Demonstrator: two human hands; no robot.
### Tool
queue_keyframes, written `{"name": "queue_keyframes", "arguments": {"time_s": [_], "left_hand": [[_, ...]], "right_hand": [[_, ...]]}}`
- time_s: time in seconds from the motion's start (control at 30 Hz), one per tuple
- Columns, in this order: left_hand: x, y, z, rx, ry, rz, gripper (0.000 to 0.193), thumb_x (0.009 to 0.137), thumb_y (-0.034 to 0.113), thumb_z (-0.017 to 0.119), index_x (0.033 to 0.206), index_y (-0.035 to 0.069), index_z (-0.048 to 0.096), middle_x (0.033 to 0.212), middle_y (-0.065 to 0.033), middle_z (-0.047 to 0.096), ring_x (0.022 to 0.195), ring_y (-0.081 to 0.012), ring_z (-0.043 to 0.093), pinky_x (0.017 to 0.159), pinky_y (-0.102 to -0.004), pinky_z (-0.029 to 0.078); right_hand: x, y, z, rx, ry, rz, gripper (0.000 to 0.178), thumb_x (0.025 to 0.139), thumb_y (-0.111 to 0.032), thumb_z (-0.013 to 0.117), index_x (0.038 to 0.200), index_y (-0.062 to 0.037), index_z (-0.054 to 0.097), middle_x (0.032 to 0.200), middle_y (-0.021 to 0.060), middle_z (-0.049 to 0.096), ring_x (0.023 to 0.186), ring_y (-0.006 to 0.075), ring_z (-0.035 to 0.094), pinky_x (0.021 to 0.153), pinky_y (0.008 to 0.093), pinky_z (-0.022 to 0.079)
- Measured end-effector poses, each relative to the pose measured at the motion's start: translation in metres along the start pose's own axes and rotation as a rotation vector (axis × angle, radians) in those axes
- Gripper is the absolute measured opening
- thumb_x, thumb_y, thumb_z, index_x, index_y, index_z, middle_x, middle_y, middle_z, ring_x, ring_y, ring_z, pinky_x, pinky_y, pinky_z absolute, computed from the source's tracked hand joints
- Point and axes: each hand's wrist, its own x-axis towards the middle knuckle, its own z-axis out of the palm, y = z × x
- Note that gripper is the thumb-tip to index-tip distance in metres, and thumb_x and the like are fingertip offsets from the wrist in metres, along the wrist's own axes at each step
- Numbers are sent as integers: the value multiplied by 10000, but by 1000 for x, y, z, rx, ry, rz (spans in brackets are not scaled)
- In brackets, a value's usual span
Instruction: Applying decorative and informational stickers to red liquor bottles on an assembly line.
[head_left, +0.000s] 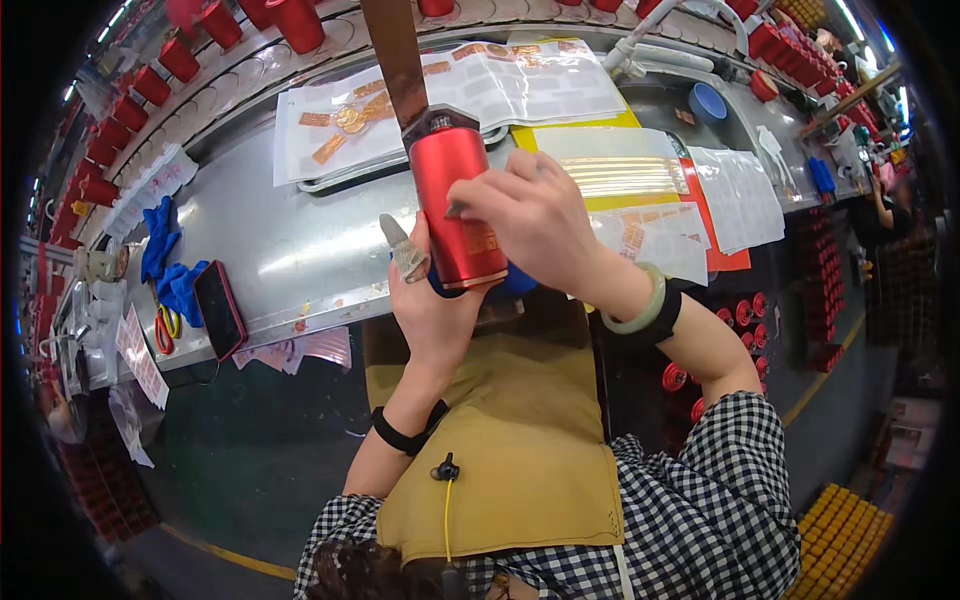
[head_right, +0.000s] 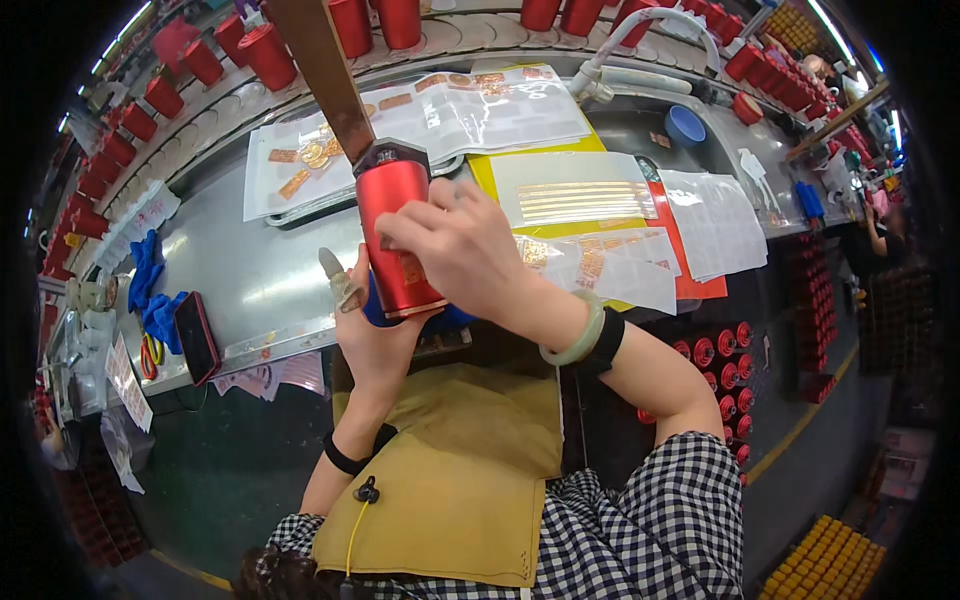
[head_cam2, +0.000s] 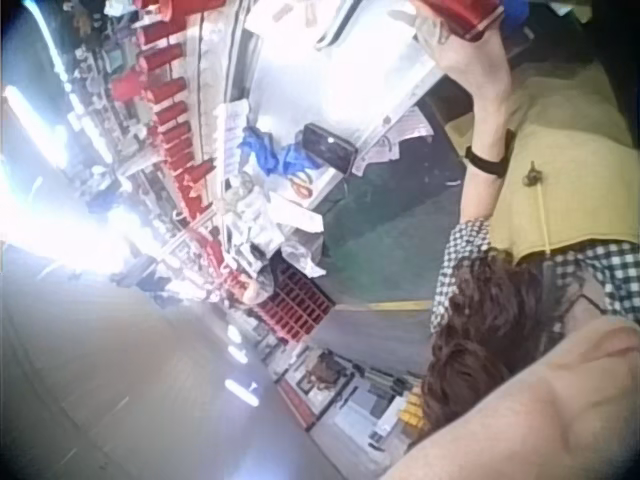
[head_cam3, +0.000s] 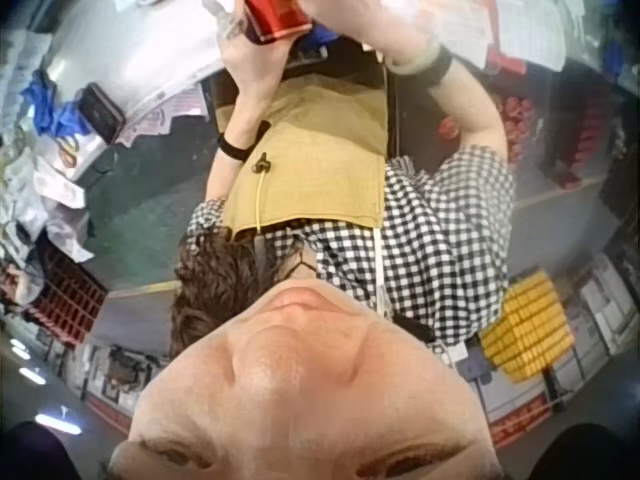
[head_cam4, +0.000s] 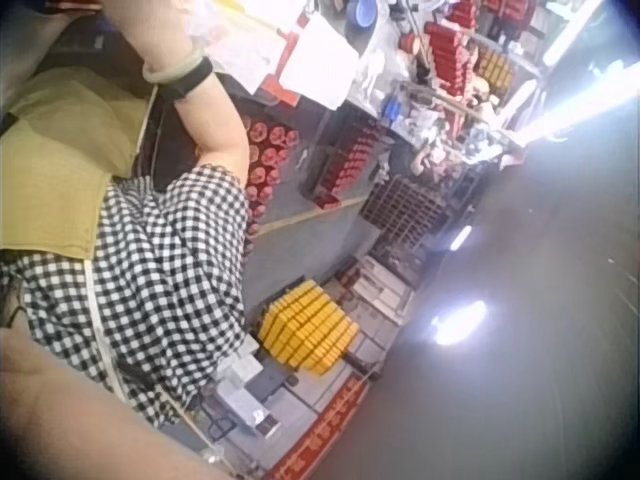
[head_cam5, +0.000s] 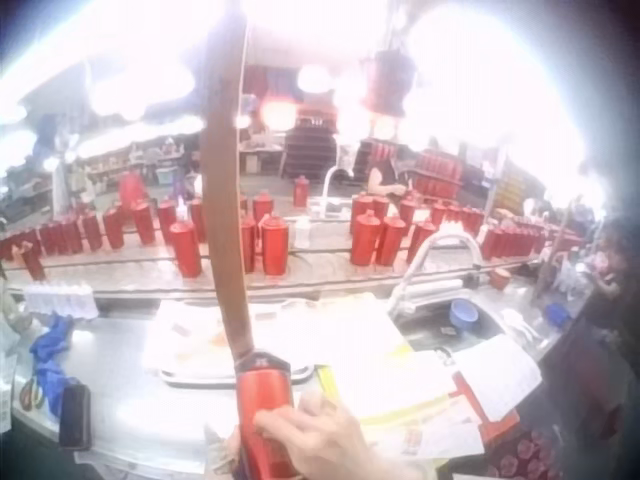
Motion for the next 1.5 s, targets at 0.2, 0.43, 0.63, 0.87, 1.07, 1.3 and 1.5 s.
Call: {"name": "queue_keyframes", "arguments": {"time_s": [0.2,0.43,0.63,0.87,1.07,1.3,1.5], "left_hand": [[-4,-4,0,-28,-81,-193,1007,607,231,999,1469,6,528,1447,-156,609,1231,-364,598,1045,-467,454],[2,-12,-11,-37,-132,-113,1025,674,279,994,1495,-42,471,1460,-242,572,1302,-377,551,1096,-459,434],[6,-3,-13,-5,-127,-39,1058,721,146,958,1579,-37,368,1400,-207,612,1233,-319,636,1080,-399,490],[-2,-27,-17,-24,-240,-62,1058,785,103,907,1626,-24,277,1436,-227,591,1311,-322,586,1110,-409,449],[-1,-38,-17,-136,-315,-140,1019,800,139,890,1608,-29,293,1491,-235,544,1342,-359,530,1132,-450,410],[4,-27,-24,11,-168,359,730,722,54,905,1387,6,609,1383,-190,637,1253,-378,608,1048,-456,501],[-8,-31,-17,-85,12,323,456,727,-49,878,1159,55,771,1235,-146,736,1153,-354,687,984,-425,571]], "right_hand": [[-26,-30,-9,79,-10,-80,253,757,-86,743,1002,-146,740,910,-34,725,767,205,549,721,351,474],[12,29,3,39,160,34,183,795,-69,776,961,-140,742,871,-8,732,770,231,595,760,360,482],[-35,-13,1,216,65,-19,210,780,-54,749,969,-144,731,910,9,728,791,228,607,783,359,489],[-16,26,13,253,167,151,189,824,-92,748,999,-161,720,921,42,727,789,229,611,769,370,488],[-62,-30,-10,359,-36,-128,204,778,-53,778,953,-156,762,930,-35,760,772,187,624,830,346,445],[-67,-24,-32,428,241,523,227,869,-50,804,1083,-68,733,923,57,731,831,190,664,794,323,497],[-78,-14,-33,541,491,719,206,988,-117,746,1150,-2,693,969,27,688,828,100,576,800,250,479]]}}
